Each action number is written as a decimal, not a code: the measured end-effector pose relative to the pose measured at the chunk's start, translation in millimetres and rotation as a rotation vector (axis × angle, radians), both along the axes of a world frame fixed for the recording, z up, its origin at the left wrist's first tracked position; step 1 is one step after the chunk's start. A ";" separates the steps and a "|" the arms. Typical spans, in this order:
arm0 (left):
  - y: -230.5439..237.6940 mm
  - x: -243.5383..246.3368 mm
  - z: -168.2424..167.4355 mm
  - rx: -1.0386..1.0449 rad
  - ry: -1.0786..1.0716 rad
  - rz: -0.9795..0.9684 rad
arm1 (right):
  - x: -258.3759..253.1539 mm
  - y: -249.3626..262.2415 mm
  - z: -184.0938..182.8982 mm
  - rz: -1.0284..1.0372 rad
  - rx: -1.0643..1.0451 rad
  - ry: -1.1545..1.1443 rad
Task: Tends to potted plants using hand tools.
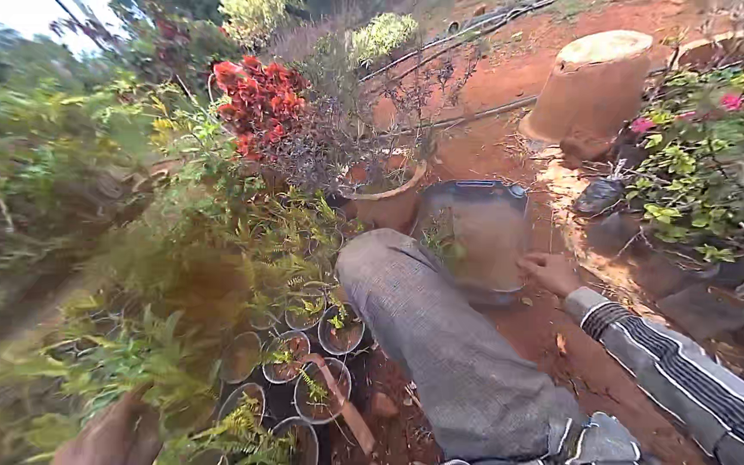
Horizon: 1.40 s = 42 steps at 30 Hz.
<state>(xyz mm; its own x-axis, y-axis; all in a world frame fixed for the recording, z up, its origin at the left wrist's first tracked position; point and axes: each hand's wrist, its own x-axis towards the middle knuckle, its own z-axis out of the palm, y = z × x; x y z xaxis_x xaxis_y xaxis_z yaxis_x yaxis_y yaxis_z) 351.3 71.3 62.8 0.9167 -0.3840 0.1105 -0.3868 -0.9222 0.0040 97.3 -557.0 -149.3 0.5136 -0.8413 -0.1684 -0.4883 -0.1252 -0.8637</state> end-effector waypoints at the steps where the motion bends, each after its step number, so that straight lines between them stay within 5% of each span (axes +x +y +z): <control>1: 1.7 -2.5 -2.8 -0.014 -0.018 0.018 | 4.2 12.8 24.3 0.026 0.005 -0.108; 7: 10.8 -18.0 -3.1 0.010 -0.010 0.119 | 22.4 90.2 186.3 0.317 -0.309 -0.721; 11: 27.3 -20.8 -7.1 -0.025 -0.053 0.125 | 49.3 179.2 225.0 0.690 -0.184 -1.103; 13: 33.1 -22.4 -10.0 0.003 -0.057 0.146 | 72.4 242.4 204.3 0.885 0.028 -0.976; 18: 37.8 -41.0 -4.7 0.106 0.056 0.245 | 146.8 358.8 60.0 1.188 0.371 -0.001; 21: 44.5 -55.5 -6.5 0.166 0.098 0.314 | 153.8 376.1 -7.2 1.116 0.357 0.414; 24: 54.9 -65.3 -11.9 0.181 0.085 0.343 | 154.2 377.2 -26.6 1.120 0.270 0.618; 29: 55.0 -67.2 -14.4 0.292 0.124 0.408 | 158.1 391.4 -48.3 1.093 0.380 0.561; 36: 50.1 -70.2 -9.5 0.422 0.248 0.535 | 159.6 406.7 -8.0 0.716 1.045 0.041; 42: 43.4 -73.1 17.9 0.398 0.294 0.599 | 146.2 411.3 14.3 0.639 0.978 0.034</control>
